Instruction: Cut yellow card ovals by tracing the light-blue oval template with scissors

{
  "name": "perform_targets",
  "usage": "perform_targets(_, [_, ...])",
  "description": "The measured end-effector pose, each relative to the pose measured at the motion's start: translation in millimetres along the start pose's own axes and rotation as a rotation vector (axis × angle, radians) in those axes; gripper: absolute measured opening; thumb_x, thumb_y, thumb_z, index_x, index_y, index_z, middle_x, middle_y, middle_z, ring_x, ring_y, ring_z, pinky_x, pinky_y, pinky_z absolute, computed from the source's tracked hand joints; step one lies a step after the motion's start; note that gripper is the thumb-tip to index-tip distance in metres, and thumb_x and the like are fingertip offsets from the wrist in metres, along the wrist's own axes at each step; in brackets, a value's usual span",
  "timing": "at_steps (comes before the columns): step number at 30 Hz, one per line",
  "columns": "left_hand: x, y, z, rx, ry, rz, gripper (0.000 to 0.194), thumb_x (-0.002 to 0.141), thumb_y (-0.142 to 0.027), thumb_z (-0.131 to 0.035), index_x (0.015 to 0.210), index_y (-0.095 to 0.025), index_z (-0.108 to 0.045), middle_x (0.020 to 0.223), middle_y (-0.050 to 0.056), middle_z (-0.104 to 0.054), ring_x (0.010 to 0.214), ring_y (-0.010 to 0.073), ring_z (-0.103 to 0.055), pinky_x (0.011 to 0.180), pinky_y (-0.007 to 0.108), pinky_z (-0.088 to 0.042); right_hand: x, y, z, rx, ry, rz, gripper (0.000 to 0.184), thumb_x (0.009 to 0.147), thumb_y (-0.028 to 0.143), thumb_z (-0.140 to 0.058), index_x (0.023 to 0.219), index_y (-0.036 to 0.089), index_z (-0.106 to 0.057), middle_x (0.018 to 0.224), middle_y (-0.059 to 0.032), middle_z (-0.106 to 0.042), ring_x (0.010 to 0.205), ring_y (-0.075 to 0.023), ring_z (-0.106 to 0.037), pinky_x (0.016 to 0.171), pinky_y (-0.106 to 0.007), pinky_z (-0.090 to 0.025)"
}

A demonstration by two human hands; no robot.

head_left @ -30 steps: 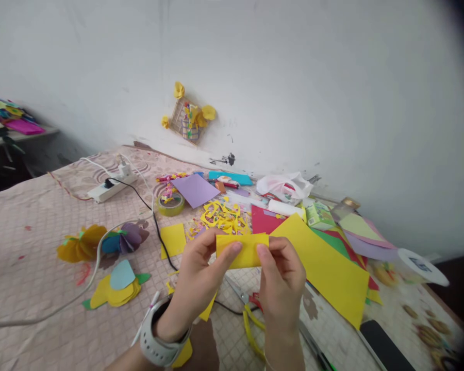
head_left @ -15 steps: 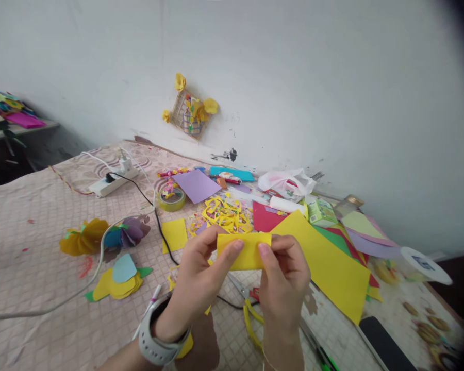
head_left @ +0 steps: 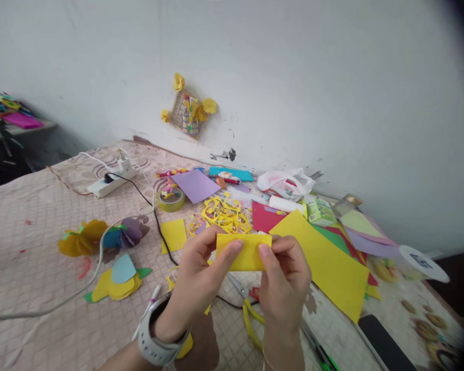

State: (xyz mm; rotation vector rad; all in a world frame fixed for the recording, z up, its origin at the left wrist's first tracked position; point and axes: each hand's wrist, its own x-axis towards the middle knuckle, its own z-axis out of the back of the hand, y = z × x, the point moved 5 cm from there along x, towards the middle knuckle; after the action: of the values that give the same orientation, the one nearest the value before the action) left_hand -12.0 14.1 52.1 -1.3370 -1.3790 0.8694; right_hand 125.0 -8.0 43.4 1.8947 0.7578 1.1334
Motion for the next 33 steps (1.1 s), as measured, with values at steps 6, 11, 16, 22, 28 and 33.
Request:
perform_targets(6, [-1.0, -0.8, 0.0, -0.035, 0.004, -0.011, 0.019, 0.081, -0.032, -0.069, 0.071, -0.017, -0.062, 0.07, 0.001, -0.06, 0.064, 0.013, -0.051, 0.057, 0.023, -0.043, 0.2, 0.6, 0.8, -0.047, -0.018, 0.018, 0.017, 0.082, 0.016, -0.069, 0.072, 0.022, -0.056, 0.075, 0.0025, -0.059, 0.067, -0.0135, -0.056, 0.06, -0.024, -0.045])
perform_targets(11, [1.2, -1.7, -0.4, -0.024, -0.002, -0.015, 0.02, 0.08, -0.033, -0.069, 0.071, -0.017, -0.063, 0.07, 0.002, -0.061, 0.065, 0.0137, -0.051, 0.057, 0.023, -0.044, 0.3, 0.1, 1.1, -0.032, -0.018, 0.025, 0.017, 0.081, 0.015, -0.069, 0.072, 0.022, -0.056, 0.076, 0.002, -0.06, 0.068, -0.0136, -0.057, 0.061, -0.024, -0.047])
perform_targets(16, [0.5, -3.6, -0.7, -0.023, 0.0, -0.034, 0.02, 0.081, -0.033, -0.068, 0.07, -0.018, -0.062, 0.068, 0.0, -0.059, 0.061, 0.0123, -0.049, 0.054, 0.022, -0.041, 0.3, -0.5, 1.3, -0.013, -0.013, 0.023, 0.017, 0.082, 0.013, -0.069, 0.072, 0.022, -0.057, 0.076, 0.0023, -0.06, 0.068, -0.0127, -0.056, 0.06, -0.023, -0.047])
perform_targets(22, [-1.3, -1.2, 0.7, -0.018, 0.007, -0.022, 0.019, 0.083, -0.034, -0.067, 0.074, -0.018, -0.063, 0.071, 0.001, -0.06, 0.065, 0.013, -0.051, 0.058, 0.023, -0.043, 0.6, -1.4, 4.3, -0.031, -0.044, 0.021, 0.016, 0.08, 0.012, -0.071, 0.075, 0.022, -0.06, 0.08, 0.003, -0.06, 0.071, -0.0115, -0.058, 0.063, -0.02, -0.048])
perform_targets(28, [-0.7, 2.8, 2.0, 0.005, -0.007, 0.001, 0.021, 0.082, -0.036, -0.067, 0.074, -0.017, -0.061, 0.071, 0.002, -0.059, 0.067, 0.015, -0.054, 0.06, 0.025, -0.045, 0.6, 2.1, 3.7, -0.042, -0.085, 0.02, 0.015, 0.078, 0.012, -0.072, 0.078, 0.022, -0.061, 0.076, 0.0035, -0.059, 0.067, -0.011, -0.056, 0.058, -0.02, -0.046])
perform_targets(33, [-0.3, 0.3, 1.0, -0.008, -0.002, -0.019, 0.021, 0.082, -0.034, -0.068, 0.073, -0.017, -0.061, 0.071, 0.001, -0.059, 0.066, 0.0132, -0.052, 0.058, 0.023, -0.044, 0.3, 2.7, 3.2, -0.043, -0.109, -0.02, 0.017, 0.077, 0.015, -0.073, 0.083, 0.023, -0.059, 0.073, 0.004, -0.059, 0.064, -0.0111, -0.054, 0.057, -0.021, -0.045])
